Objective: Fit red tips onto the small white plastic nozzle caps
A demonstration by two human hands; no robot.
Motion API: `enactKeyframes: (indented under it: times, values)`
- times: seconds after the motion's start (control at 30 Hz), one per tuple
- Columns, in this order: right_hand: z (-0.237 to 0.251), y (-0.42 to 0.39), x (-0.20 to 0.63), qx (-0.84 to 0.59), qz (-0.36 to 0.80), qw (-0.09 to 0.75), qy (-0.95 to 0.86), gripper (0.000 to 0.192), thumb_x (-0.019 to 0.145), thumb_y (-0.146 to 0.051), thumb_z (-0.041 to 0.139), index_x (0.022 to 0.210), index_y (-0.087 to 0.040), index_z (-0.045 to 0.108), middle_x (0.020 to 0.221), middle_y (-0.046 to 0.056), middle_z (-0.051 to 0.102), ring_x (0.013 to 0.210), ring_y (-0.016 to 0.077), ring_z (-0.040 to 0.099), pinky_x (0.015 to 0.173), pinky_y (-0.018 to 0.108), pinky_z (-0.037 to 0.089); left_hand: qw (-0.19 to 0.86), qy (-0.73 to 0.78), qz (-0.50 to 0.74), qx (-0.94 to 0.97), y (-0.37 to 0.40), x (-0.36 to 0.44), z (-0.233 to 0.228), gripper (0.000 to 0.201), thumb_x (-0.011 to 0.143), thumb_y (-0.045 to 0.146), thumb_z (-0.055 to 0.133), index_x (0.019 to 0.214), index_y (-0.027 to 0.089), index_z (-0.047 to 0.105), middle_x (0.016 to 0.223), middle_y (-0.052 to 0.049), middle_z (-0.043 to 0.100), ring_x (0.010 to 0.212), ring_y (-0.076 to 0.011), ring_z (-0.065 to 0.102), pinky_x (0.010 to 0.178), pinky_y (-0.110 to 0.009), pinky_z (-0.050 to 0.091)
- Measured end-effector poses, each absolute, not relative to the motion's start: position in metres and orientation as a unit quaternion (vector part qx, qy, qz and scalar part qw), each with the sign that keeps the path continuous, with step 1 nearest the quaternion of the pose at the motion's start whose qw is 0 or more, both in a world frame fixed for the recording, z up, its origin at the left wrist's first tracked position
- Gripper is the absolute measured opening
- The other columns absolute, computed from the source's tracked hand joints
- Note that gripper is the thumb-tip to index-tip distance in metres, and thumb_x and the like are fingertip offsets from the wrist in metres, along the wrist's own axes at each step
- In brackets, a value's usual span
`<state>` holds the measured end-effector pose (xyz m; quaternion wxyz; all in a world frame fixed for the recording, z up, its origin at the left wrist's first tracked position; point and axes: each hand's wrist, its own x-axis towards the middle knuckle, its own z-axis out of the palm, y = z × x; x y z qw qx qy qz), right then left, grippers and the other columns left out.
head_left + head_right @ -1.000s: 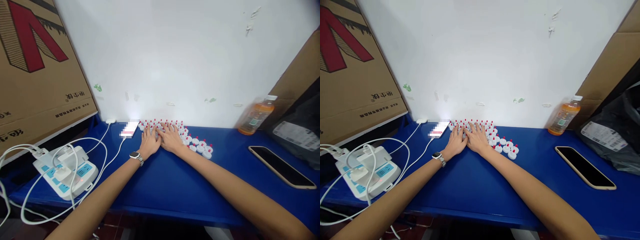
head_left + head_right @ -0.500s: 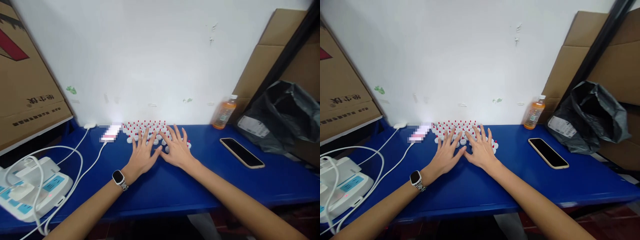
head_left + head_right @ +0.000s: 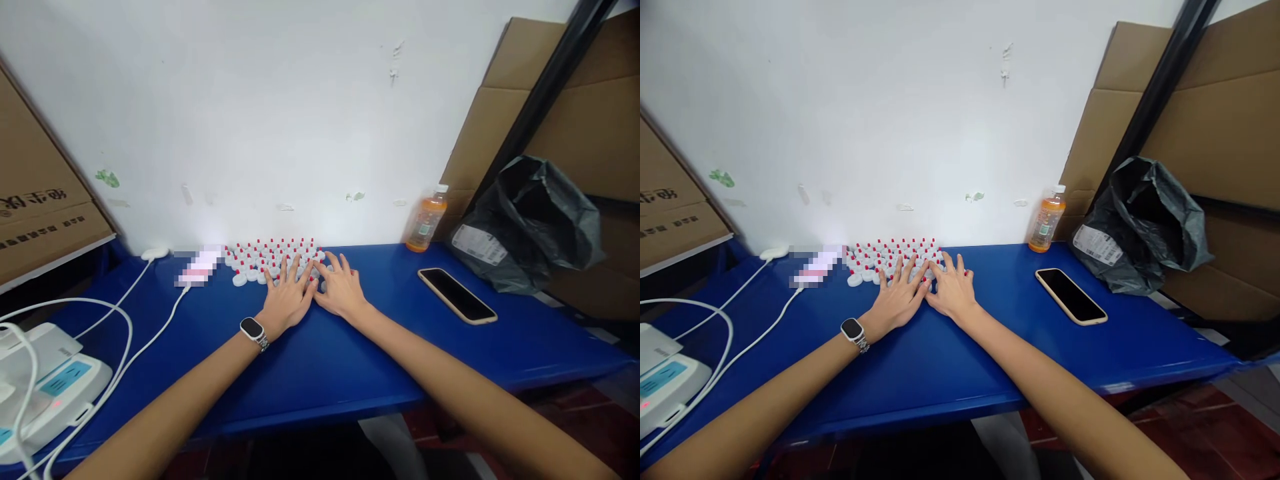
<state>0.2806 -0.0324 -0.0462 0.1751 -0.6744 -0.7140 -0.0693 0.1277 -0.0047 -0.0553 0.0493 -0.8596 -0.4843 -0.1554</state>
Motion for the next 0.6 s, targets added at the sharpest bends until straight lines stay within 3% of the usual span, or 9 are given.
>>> enactKeyframes:
  times: [0.43,0.5,0.6]
  values:
    - [-0.048,0.020,0.274,-0.650,-0.069,0.191,-0.733,0.057,0.089,-0.040,0.046,0.145,-0.030,0.046,0.154,0.012,0.037,0.140,0.0404,0.028,0.098,0.061,0.039,0.029,-0.499,-0.189,-0.845,0.037,0.127,-0.056,0.058,0.102,0.051,0.022,0.156,0.031,0.025,0.165,-0.008,0.017,0.153,-0.0360,0.008,0.112,-0.076,0.004]
    - [-0.049,0.022,0.275,-0.644,-0.076,0.199,-0.735,0.059,0.088,-0.040,0.047,0.145,-0.029,0.046,0.153,0.013,0.038,0.141,0.0402,0.027,0.103,0.064,0.032,0.032,-0.500,-0.197,-0.843,0.036,0.126,-0.056,0.058,0.102,0.051,0.022,0.156,0.031,0.025,0.165,-0.007,0.017,0.153,-0.0355,0.007,0.113,-0.075,0.003]
    - [-0.049,0.019,0.277,-0.632,-0.110,0.211,-0.738,0.063,0.085,-0.043,0.051,0.145,-0.027,0.046,0.153,0.015,0.038,0.144,0.0404,0.021,0.109,0.070,0.012,0.040,-0.495,-0.209,-0.842,0.029,0.124,-0.054,0.059,0.102,0.051,0.023,0.157,0.030,0.024,0.166,-0.007,0.017,0.153,-0.0343,0.006,0.114,-0.073,0.002]
